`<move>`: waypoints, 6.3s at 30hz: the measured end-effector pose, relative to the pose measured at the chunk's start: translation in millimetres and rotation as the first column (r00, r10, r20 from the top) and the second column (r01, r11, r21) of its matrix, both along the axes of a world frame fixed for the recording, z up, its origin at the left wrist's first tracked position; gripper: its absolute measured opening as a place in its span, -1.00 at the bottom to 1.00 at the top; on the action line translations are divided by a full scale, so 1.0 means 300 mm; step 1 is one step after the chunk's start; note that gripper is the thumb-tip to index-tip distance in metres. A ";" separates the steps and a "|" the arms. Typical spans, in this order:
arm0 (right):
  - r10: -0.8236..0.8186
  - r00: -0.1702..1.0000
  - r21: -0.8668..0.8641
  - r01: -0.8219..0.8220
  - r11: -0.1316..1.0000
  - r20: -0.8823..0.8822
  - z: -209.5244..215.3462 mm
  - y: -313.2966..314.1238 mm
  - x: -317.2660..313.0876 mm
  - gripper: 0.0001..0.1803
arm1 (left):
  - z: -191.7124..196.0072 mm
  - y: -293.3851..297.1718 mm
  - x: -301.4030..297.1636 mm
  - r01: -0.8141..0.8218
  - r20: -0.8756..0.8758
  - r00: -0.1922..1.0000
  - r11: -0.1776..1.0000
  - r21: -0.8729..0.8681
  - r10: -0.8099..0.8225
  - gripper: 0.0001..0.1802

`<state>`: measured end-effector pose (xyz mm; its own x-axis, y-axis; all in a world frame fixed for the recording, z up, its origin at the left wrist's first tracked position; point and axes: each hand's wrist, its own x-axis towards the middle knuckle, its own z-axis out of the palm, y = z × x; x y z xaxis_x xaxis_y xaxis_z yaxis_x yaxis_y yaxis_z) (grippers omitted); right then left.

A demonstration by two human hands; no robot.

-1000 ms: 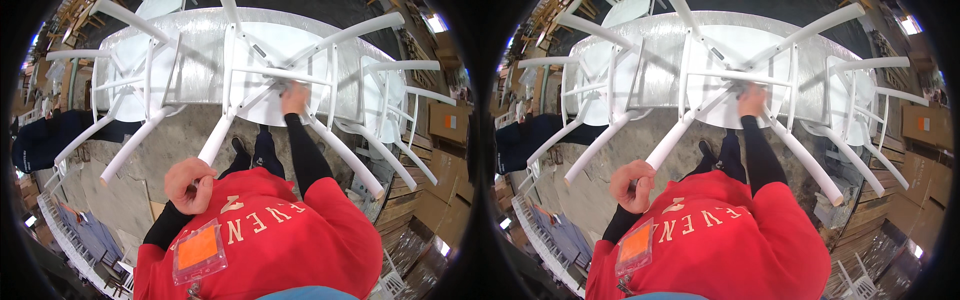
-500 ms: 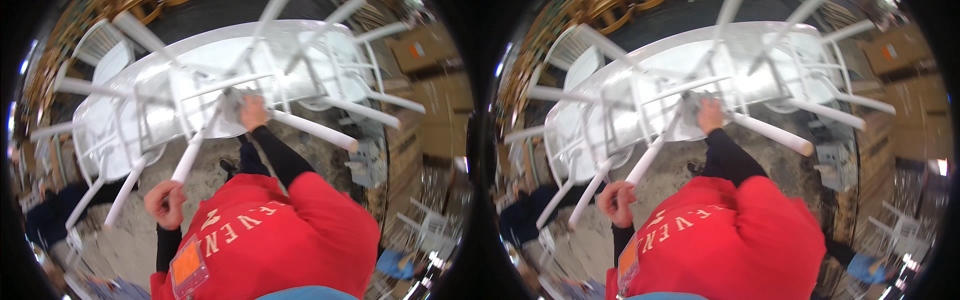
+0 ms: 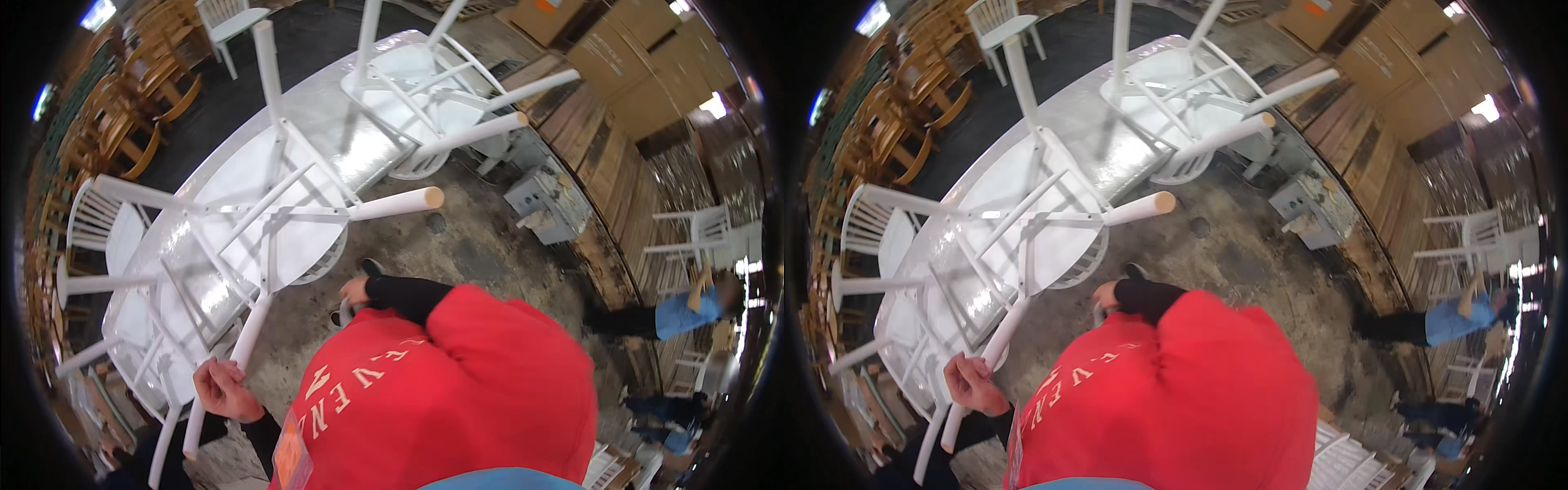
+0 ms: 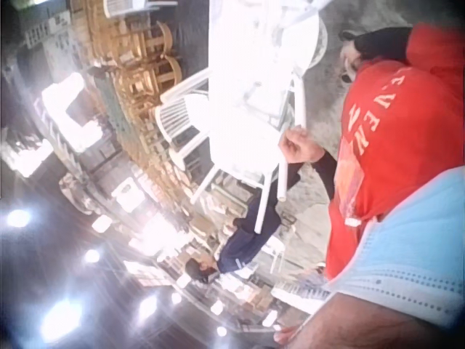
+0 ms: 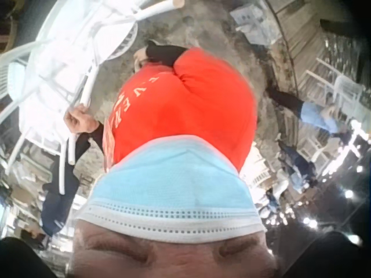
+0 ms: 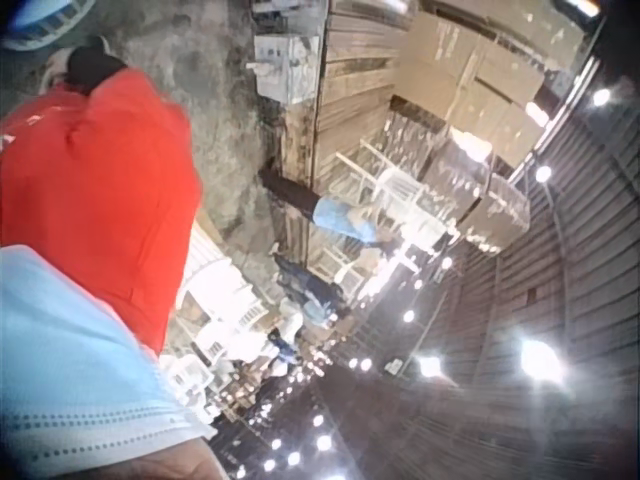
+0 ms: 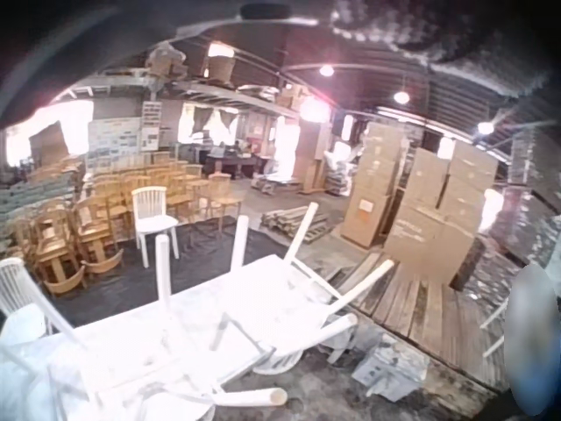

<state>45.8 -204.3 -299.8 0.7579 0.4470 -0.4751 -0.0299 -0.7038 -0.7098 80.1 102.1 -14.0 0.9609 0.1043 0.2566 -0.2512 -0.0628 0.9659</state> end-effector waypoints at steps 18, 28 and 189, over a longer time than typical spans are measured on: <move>-0.741 0.604 0.388 0.784 0.485 -0.293 0.292 -0.867 -0.279 -0.32 | -0.408 -0.938 -0.432 0.443 -0.557 0.755 0.896 0.045 -0.345 -0.63; -0.683 0.682 0.490 0.703 0.516 -0.259 0.574 -1.303 -0.487 -0.27 | -0.469 -1.648 -0.256 -0.022 -0.633 0.360 0.672 -0.740 -0.686 -0.58; -0.648 0.730 0.444 0.665 0.601 -0.216 0.171 -3.663 -0.066 -0.81 | -0.603 -3.078 -1.010 -0.558 -0.768 0.463 0.819 0.135 0.442 -0.83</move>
